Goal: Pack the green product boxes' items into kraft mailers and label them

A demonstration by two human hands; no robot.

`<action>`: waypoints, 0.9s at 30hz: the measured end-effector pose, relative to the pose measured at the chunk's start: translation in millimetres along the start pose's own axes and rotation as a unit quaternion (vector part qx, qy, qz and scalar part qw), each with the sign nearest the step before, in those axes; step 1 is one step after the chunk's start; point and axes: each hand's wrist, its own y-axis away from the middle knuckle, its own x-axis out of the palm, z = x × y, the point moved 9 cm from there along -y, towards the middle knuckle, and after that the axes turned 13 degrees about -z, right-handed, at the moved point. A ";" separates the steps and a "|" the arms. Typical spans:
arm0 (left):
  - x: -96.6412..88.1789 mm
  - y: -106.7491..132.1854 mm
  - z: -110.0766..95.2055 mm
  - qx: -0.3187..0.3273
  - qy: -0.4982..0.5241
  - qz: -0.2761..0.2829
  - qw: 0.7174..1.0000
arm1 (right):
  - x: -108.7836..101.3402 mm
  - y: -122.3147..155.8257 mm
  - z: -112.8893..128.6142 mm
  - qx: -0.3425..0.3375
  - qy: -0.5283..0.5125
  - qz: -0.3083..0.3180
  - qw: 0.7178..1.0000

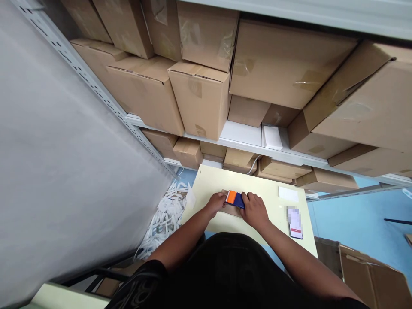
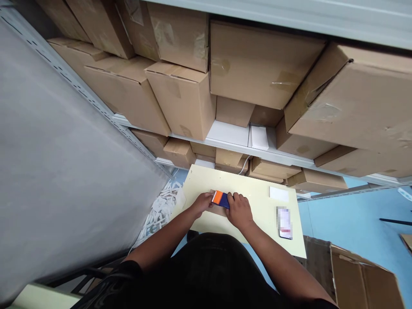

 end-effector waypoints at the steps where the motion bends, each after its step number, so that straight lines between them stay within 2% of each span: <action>1: -0.4 0.2 0.2 0.004 -0.003 -0.009 1.000 | 0.7 -0.7 1.1 -0.001 0.000 0.008 1.000; 4: -0.6 1.5 0.8 0.012 -0.009 -0.026 1.000 | 2.3 -3.2 2.5 -0.006 -0.004 0.026 1.000; 8: -3.0 1.1 -2.3 0.016 -0.006 -0.020 1.000 | 2.0 -6.0 0.1 -0.017 -0.013 0.036 0.999; 12: -15.5 -2.7 -5.3 0.032 -0.014 -0.025 0.999 | -0.8 -6.0 -1.5 -0.025 -0.019 0.043 0.999; 20: -37.8 -7.6 6.3 0.077 -0.082 -0.063 0.992 | -4.3 -2.0 13.9 -0.067 -0.030 0.039 0.997; 24: -61.6 -17.5 0.8 0.102 -0.146 -0.108 0.978 | -2.6 0.7 2.6 -0.068 -0.009 0.035 0.997; 27: -81.4 -23.2 -1.4 0.109 -0.170 -0.114 0.973 | -2.0 5.1 -9.7 -0.076 0.000 0.037 0.996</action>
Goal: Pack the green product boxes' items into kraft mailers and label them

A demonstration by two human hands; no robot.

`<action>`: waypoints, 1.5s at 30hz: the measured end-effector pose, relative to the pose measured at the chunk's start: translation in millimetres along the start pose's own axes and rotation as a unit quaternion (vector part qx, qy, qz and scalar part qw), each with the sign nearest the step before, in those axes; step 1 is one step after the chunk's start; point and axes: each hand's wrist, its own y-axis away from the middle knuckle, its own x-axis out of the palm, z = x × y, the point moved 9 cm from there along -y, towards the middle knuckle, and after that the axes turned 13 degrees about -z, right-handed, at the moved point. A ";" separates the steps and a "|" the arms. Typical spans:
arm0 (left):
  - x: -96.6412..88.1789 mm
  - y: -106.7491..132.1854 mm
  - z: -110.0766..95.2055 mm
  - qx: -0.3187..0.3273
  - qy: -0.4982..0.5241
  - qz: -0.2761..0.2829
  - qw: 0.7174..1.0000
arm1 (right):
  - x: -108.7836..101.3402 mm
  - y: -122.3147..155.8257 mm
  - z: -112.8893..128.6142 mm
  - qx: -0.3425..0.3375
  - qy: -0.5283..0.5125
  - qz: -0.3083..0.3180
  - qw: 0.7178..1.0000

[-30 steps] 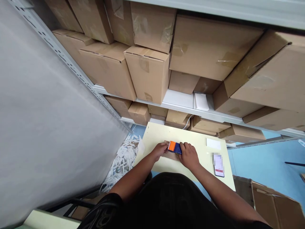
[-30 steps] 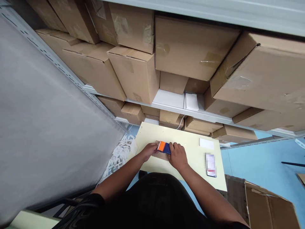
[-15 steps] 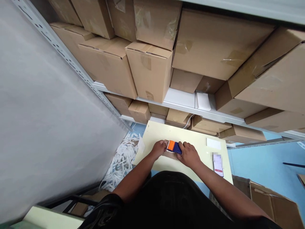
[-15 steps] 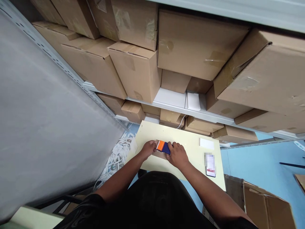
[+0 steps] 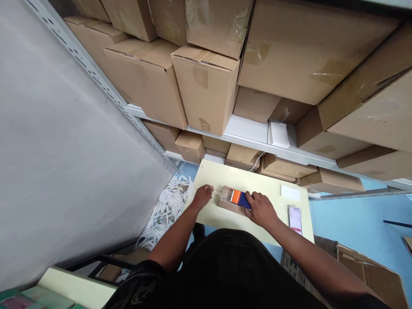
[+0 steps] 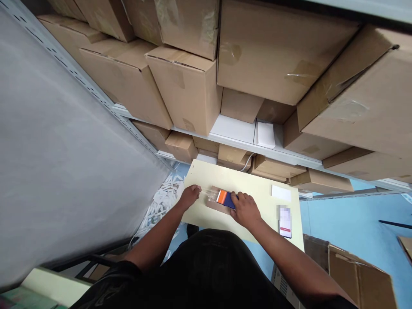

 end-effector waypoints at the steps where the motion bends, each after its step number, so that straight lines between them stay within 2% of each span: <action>1: -3.6 -1.0 2.1 0.007 -0.011 0.002 1.000 | 0.3 1.9 -2.2 -0.004 -0.001 0.002 1.000; 5: -1.9 5.3 8.7 0.052 -0.063 0.000 0.997 | 0.8 5.3 -3.2 -0.003 0.000 0.015 1.000; 10: 28.2 17.2 11.2 0.115 -0.126 -0.005 0.985 | 3.5 2.7 3.4 0.009 0.009 0.052 0.999; 14: 48.2 18.0 13.4 0.140 -0.157 -0.002 0.978 | 5.8 -0.1 3.8 0.019 0.019 0.074 0.997; 17: 47.6 15.1 15.6 0.149 -0.202 -0.005 0.968 | 7.9 -1.3 3.7 0.027 0.034 0.078 0.996; 20: 36.2 15.4 10.0 0.167 -0.244 -0.010 0.955 | 9.8 -1.8 6.4 0.032 0.052 0.073 0.995; 21: 32.1 18.2 2.8 0.191 -0.246 -0.016 0.950 | 10.4 -2.0 7.9 0.032 0.057 0.071 0.995; 23: 29.8 31.1 -19.2 0.283 -0.240 -0.018 0.929 | 11.5 -2.7 11.1 0.033 0.066 0.067 0.995; 25: 38.5 52.6 -39.8 0.396 -0.243 0.009 0.885 | 12.5 -3.9 13.6 0.036 0.071 0.065 0.995; 27: 52.0 70.0 -46.7 0.459 -0.261 0.048 0.848 | 14.0 -5.3 15.1 0.039 0.073 0.067 0.994; 31: 66.1 74.3 -39.8 0.464 -0.301 0.058 0.831 | 17.5 -8.8 17.3 0.028 0.079 0.070 0.994; 38: 66.9 67.9 -31.9 0.462 -0.320 0.040 0.826 | 19.3 -11.2 7.2 0.023 0.077 0.090 0.993; 42: 65.0 67.7 -33.2 0.453 -0.326 0.039 0.829 | 15.9 4.7 -15.8 0.023 0.082 0.099 0.991; 45: 62.9 67.6 -34.9 0.445 -0.331 0.039 0.831 | 13.8 28.4 -48.6 0.032 0.080 0.106 0.991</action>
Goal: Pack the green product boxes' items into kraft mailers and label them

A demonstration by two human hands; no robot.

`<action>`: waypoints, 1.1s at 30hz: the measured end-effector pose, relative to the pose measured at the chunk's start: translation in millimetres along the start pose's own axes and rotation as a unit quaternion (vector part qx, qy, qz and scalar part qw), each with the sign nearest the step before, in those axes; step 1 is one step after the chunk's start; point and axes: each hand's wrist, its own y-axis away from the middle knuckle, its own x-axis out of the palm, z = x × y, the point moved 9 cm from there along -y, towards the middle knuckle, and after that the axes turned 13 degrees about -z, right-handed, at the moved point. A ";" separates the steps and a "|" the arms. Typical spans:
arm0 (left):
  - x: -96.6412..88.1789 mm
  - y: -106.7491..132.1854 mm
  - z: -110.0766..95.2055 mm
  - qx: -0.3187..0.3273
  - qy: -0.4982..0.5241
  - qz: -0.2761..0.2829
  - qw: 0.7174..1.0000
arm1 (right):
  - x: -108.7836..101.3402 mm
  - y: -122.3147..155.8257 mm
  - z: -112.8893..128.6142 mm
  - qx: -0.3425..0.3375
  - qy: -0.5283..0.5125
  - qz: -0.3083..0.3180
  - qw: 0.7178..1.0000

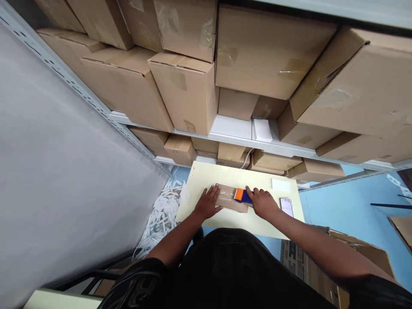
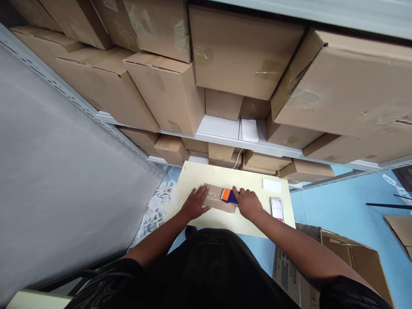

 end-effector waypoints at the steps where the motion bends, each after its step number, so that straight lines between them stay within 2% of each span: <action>1: -0.4 0.0 0.2 -0.001 0.000 0.002 1.000 | 2.3 8.0 -12.8 0.000 -0.003 -0.002 1.000; 6: 2.8 0.0 1.8 0.001 -0.005 0.012 1.000 | 7.0 47.8 -64.8 -0.030 -0.014 -0.032 0.999; 10: 5.6 -1.1 1.7 0.006 -0.007 0.011 1.000 | 13.8 68.9 -79.1 -0.046 -0.029 -0.044 0.998; 14: 5.8 -2.1 2.0 0.003 -0.012 0.018 1.000 | 32.6 80.0 -80.3 -0.053 -0.039 -0.040 0.997; 18: 5.3 -2.3 2.2 0.000 -0.017 0.026 1.000 | 60.1 84.2 -86.8 -0.030 -0.036 -0.008 0.999; 21: 5.7 -2.2 1.9 0.001 -0.018 0.026 1.000 | 76.1 78.2 -82.9 -0.012 -0.044 0.019 0.999; 26: 8.3 -2.0 2.2 0.007 -0.018 0.022 1.000 | 96.6 56.6 -60.5 0.022 -0.087 0.086 0.992; 29: 10.7 -1.2 2.8 0.011 -0.014 0.018 1.000 | 112.2 48.2 -55.1 0.062 -0.150 0.133 0.978; 33: 13.7 0.9 4.1 0.011 -0.005 0.014 1.000 | 143.5 53.9 -50.7 0.130 -0.243 0.222 0.935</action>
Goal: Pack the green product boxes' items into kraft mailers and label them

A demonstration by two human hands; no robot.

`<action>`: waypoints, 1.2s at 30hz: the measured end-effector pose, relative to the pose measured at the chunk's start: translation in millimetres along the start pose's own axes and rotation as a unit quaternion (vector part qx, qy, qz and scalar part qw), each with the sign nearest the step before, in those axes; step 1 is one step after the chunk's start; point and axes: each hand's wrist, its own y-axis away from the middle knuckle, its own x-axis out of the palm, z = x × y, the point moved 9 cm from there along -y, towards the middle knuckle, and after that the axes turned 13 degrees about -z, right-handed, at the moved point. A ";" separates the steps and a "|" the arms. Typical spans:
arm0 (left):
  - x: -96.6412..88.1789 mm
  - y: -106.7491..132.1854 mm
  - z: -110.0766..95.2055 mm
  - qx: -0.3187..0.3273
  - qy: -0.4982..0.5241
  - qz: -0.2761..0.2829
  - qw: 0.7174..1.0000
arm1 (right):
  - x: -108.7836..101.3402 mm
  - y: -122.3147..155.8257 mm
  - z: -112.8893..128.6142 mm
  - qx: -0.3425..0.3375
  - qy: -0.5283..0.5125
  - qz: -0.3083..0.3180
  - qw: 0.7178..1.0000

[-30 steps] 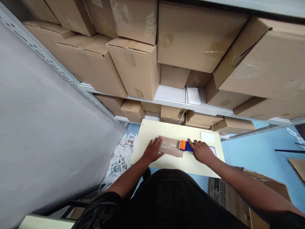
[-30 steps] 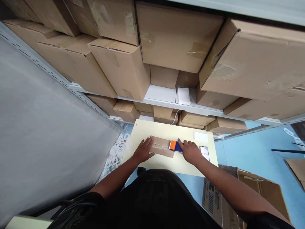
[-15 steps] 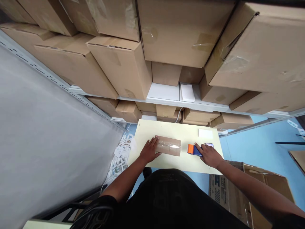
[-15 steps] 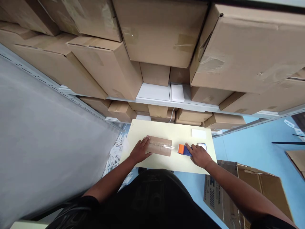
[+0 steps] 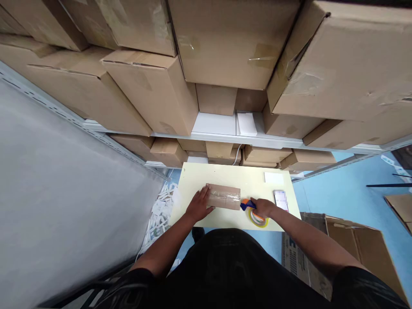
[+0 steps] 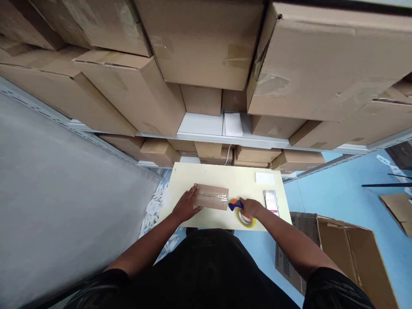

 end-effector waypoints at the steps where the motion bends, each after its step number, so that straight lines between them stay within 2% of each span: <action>1: 0.3 0.4 0.3 -0.001 0.003 -0.001 1.000 | 7.9 0.5 -1.7 0.013 -0.015 0.015 1.000; 5: -1.4 0.3 0.8 -0.008 0.027 -0.007 1.000 | 29.6 11.3 -10.6 0.043 -0.059 0.002 0.997; 9: -2.8 -0.1 2.1 -0.031 0.093 0.008 0.995 | 37.0 25.5 -49.3 0.141 -0.164 -0.094 0.972; 11: -2.8 2.2 6.3 -0.072 0.144 0.007 0.987 | 42.4 28.2 -70.2 0.191 -0.203 -0.135 0.951; 13: -2.3 7.9 14.6 -0.137 0.195 -0.012 0.971 | 50.0 24.2 -80.2 0.206 -0.211 -0.150 0.944; 15: 2.0 17.4 24.3 -0.214 0.248 -0.029 0.944 | 55.6 15.5 -81.6 0.202 -0.207 -0.164 0.943; 18: 17.9 33.1 30.6 -0.300 0.324 -0.003 0.897 | 60.7 2.3 -79.3 0.202 -0.187 -0.191 0.942; 20: 25.3 38.7 29.6 -0.317 0.349 0.020 0.882 | 63.2 -3.1 -78.3 0.208 -0.175 -0.202 0.941; 23: 27.6 39.4 28.9 -0.312 0.355 0.024 0.881 | 62.9 -3.7 -78.2 0.217 -0.166 -0.208 0.939; 25: 29.8 39.1 31.1 -0.314 0.355 0.025 0.880 | 55.5 1.8 -77.4 0.220 -0.152 -0.227 0.936; 27: 34.4 39.4 33.9 -0.318 0.356 0.029 0.878 | 39.6 10.7 -68.6 0.197 -0.136 -0.289 0.927; 29: 40.3 40.4 35.6 -0.320 0.362 0.032 0.875 | 26.0 19.0 -44.5 0.128 -0.157 -0.356 0.912; 30: 43.1 41.2 35.9 -0.322 0.366 0.033 0.873 | 24.4 21.0 -27.3 0.083 -0.190 -0.368 0.906; 33: 45.9 42.8 33.8 -0.321 0.372 0.031 0.870 | 36.5 16.6 30.6 -0.024 -0.304 -0.318 0.898; 36: 34.3 38.6 27.9 -0.300 0.357 0.026 0.884 | 37.3 6.3 65.3 -0.020 -0.339 -0.306 0.889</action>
